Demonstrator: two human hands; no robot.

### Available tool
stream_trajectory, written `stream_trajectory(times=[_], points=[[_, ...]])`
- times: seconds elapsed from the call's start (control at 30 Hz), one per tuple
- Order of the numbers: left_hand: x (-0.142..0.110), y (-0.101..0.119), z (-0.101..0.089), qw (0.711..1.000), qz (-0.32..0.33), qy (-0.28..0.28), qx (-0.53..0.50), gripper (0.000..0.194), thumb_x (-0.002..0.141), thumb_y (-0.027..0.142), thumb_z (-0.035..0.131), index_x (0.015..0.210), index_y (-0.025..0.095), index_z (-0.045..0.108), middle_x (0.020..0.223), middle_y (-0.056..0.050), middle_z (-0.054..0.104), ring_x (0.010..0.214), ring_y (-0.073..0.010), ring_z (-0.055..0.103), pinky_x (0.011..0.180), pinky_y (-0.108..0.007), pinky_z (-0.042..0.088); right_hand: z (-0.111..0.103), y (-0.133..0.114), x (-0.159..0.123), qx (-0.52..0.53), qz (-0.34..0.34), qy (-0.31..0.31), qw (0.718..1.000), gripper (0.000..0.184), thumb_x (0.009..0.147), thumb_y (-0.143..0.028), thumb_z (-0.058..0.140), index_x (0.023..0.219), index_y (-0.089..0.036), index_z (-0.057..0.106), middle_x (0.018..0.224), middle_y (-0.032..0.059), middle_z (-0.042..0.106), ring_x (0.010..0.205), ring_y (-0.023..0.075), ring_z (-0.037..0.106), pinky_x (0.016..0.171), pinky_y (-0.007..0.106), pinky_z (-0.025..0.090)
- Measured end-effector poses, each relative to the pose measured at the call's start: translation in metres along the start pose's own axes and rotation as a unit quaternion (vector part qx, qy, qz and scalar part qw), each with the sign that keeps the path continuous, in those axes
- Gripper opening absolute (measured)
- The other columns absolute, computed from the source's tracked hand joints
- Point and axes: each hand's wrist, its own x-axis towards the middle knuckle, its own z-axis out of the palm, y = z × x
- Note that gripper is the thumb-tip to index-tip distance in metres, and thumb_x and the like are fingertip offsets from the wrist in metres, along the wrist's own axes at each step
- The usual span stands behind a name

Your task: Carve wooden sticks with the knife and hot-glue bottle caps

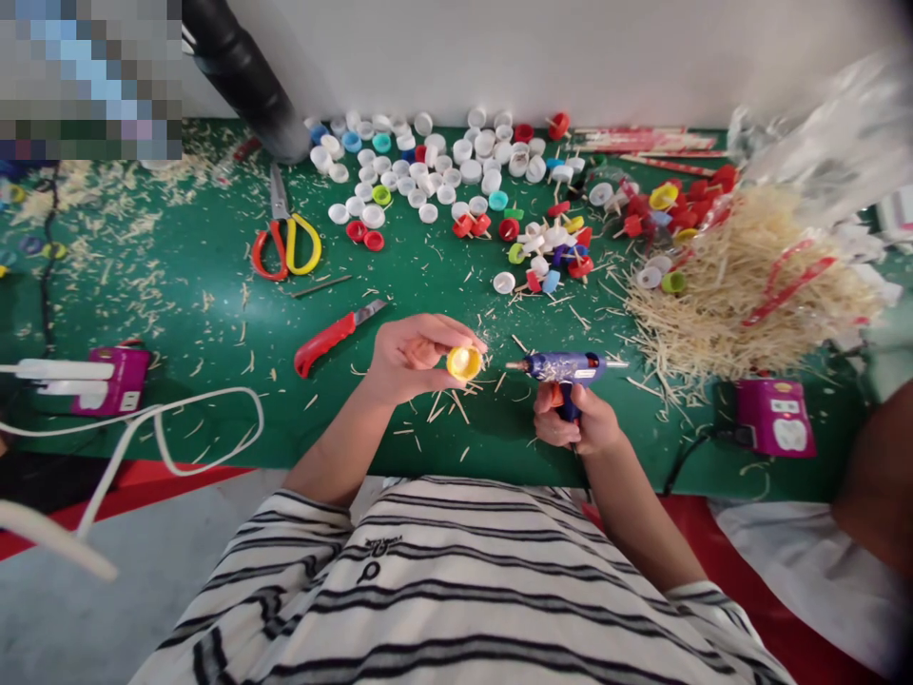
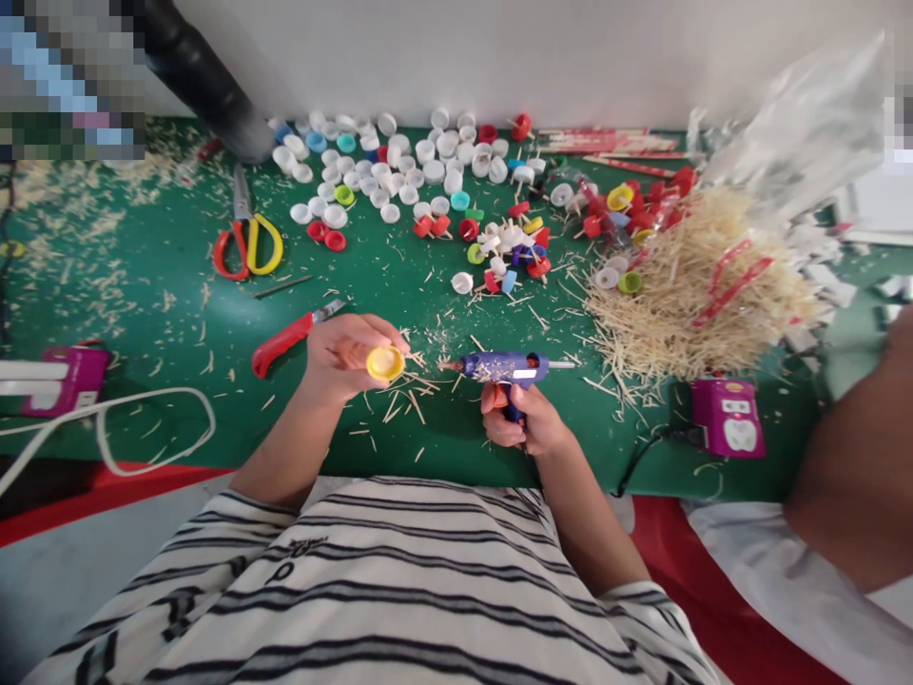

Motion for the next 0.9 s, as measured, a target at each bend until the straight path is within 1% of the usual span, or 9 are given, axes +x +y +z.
stream_trajectory(times=[0.07, 0.17, 0.3, 0.47, 0.57, 0.67, 0.73, 0.83, 0.9], points=[[0.001, -0.001, -0.002, 1.000, -0.004, 0.020, -0.005, 0.038, 0.066, 0.023, 0.090, 0.102, 0.026, 0.076, 0.101, -0.003, 0.079, 0.088, -0.0153, 0.075, 0.071, -0.024, 0.062, 0.000, 0.000, 0.000, -0.003, -0.017, -0.003, 1.000, 0.040, 0.092, -0.058, 0.058, 0.095, -0.019, 0.067, 0.047, -0.0119, 0.031, 0.033, 0.0046, 0.017, 0.036, 0.018, 0.019], [0.003, -0.003, -0.002, 0.999, -0.027, 0.021, -0.017, 0.038, 0.066, 0.023, 0.090, 0.101, 0.024, 0.074, 0.100, -0.003, 0.079, 0.090, -0.0154, 0.075, 0.074, -0.025, 0.062, 0.001, -0.002, 0.001, -0.016, -0.029, 0.010, 0.999, 0.039, 0.092, -0.058, 0.057, 0.094, -0.021, 0.067, 0.047, -0.0116, 0.031, 0.034, 0.0054, 0.017, 0.036, 0.019, 0.019], [0.007, -0.002, 0.000, 0.998, -0.053, 0.022, -0.027, 0.037, 0.065, 0.024, 0.090, 0.096, 0.022, 0.070, 0.100, -0.003, 0.078, 0.085, -0.0133, 0.074, 0.074, -0.024, 0.061, 0.007, -0.005, 0.005, -0.052, -0.083, 0.074, 0.992, 0.035, 0.091, -0.057, 0.059, 0.092, -0.023, 0.066, 0.049, -0.0104, 0.032, 0.035, 0.0065, 0.019, 0.036, 0.020, 0.019], [0.013, 0.019, -0.011, 0.993, -0.108, -0.009, 0.052, 0.038, 0.063, 0.021, 0.089, 0.094, 0.018, 0.068, 0.106, -0.006, 0.075, 0.087, -0.0144, 0.072, 0.076, -0.027, 0.060, 0.018, -0.006, 0.004, -0.127, -0.207, 0.178, 0.954, 0.028, 0.084, -0.051, 0.069, 0.094, -0.025, 0.065, 0.053, -0.0075, 0.041, 0.041, 0.0096, 0.032, 0.041, 0.024, 0.025], [0.012, 0.041, -0.026, 0.987, -0.098, 0.053, 0.112, 0.037, 0.064, 0.018, 0.088, 0.094, 0.018, 0.068, 0.104, -0.005, 0.073, 0.088, -0.0151, 0.071, 0.077, -0.029, 0.060, 0.018, -0.002, -0.011, -0.193, -0.248, 0.211, 0.926, 0.032, 0.080, -0.050, 0.075, 0.098, -0.024, 0.066, 0.058, -0.0050, 0.048, 0.048, 0.0119, 0.041, 0.047, 0.027, 0.030], [0.002, 0.062, -0.044, 0.972, -0.102, 0.118, 0.176, 0.038, 0.063, 0.018, 0.088, 0.096, 0.018, 0.069, 0.102, -0.004, 0.073, 0.090, -0.0156, 0.070, 0.081, -0.029, 0.059, 0.013, 0.003, -0.038, -0.278, -0.249, 0.267, 0.888, 0.042, 0.078, -0.053, 0.076, 0.106, -0.023, 0.067, 0.067, -0.0020, 0.054, 0.056, 0.0144, 0.047, 0.052, 0.029, 0.035], [-0.012, 0.072, -0.055, 0.960, -0.116, 0.159, 0.200, 0.039, 0.062, 0.017, 0.088, 0.097, 0.018, 0.070, 0.098, -0.003, 0.073, 0.086, -0.0135, 0.069, 0.080, -0.026, 0.059, 0.010, 0.005, -0.059, -0.337, -0.233, 0.323, 0.853, 0.043, 0.077, -0.049, 0.078, 0.109, -0.023, 0.067, 0.077, 0.0005, 0.059, 0.064, 0.0161, 0.052, 0.058, 0.031, 0.041], [-0.043, 0.081, -0.070, 0.925, -0.142, 0.249, 0.251, 0.041, 0.060, 0.018, 0.088, 0.096, 0.017, 0.070, 0.094, -0.002, 0.074, 0.085, -0.0125, 0.069, 0.080, -0.025, 0.058, 0.007, 0.007, -0.089, -0.450, -0.201, 0.389, 0.778, 0.038, 0.080, -0.041, 0.076, 0.113, -0.025, 0.066, 0.090, 0.0025, 0.064, 0.075, 0.0185, 0.057, 0.069, 0.032, 0.046], [-0.068, 0.083, -0.078, 0.887, -0.163, 0.316, 0.295, 0.042, 0.060, 0.023, 0.087, 0.098, 0.018, 0.071, 0.093, -0.001, 0.074, 0.082, -0.0133, 0.068, 0.074, -0.024, 0.057, 0.005, 0.006, -0.106, -0.536, -0.186, 0.401, 0.719, 0.035, 0.081, -0.038, 0.075, 0.112, -0.024, 0.065, 0.089, 0.0018, 0.063, 0.074, 0.0178, 0.055, 0.069, 0.031, 0.046]])
